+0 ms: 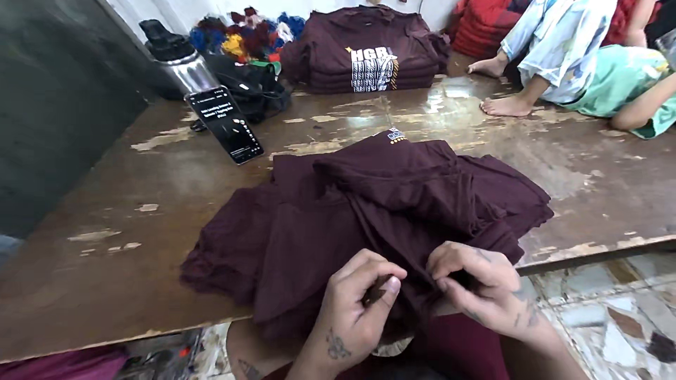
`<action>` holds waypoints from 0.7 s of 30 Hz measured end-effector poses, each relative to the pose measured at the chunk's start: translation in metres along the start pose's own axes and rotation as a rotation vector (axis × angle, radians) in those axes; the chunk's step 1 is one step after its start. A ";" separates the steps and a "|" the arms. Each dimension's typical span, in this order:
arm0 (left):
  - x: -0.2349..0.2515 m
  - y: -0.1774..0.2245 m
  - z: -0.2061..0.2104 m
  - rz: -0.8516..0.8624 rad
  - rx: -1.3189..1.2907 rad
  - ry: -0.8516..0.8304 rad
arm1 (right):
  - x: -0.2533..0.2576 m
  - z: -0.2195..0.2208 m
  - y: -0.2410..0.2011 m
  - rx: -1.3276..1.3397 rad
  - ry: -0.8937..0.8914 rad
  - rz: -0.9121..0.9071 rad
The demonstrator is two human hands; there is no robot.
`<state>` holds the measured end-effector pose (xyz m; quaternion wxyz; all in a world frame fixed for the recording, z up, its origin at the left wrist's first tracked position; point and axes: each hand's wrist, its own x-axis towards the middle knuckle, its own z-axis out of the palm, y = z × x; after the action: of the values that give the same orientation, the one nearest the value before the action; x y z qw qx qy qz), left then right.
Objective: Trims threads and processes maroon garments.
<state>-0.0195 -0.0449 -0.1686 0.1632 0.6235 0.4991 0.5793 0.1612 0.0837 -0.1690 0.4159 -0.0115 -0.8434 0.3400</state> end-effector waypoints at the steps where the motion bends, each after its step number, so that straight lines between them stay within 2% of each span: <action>1: 0.003 0.002 0.004 0.005 0.037 -0.011 | 0.000 -0.001 0.001 0.036 0.029 0.023; 6: 0.017 0.013 0.031 0.052 0.361 -0.011 | -0.001 -0.001 -0.002 0.087 0.067 0.090; 10: 0.020 0.015 0.031 0.091 0.453 -0.066 | -0.002 0.000 0.000 0.090 0.084 0.075; 15: 0.016 0.015 0.016 0.058 0.365 -0.177 | -0.003 -0.001 0.001 0.115 0.104 0.073; 21: 0.017 0.012 0.015 0.038 0.102 -0.132 | -0.002 -0.005 0.001 0.034 0.050 0.004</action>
<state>-0.0035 -0.0313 -0.1537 0.1526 0.6773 0.5042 0.5135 0.1660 0.0870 -0.1690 0.4362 -0.0146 -0.8268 0.3549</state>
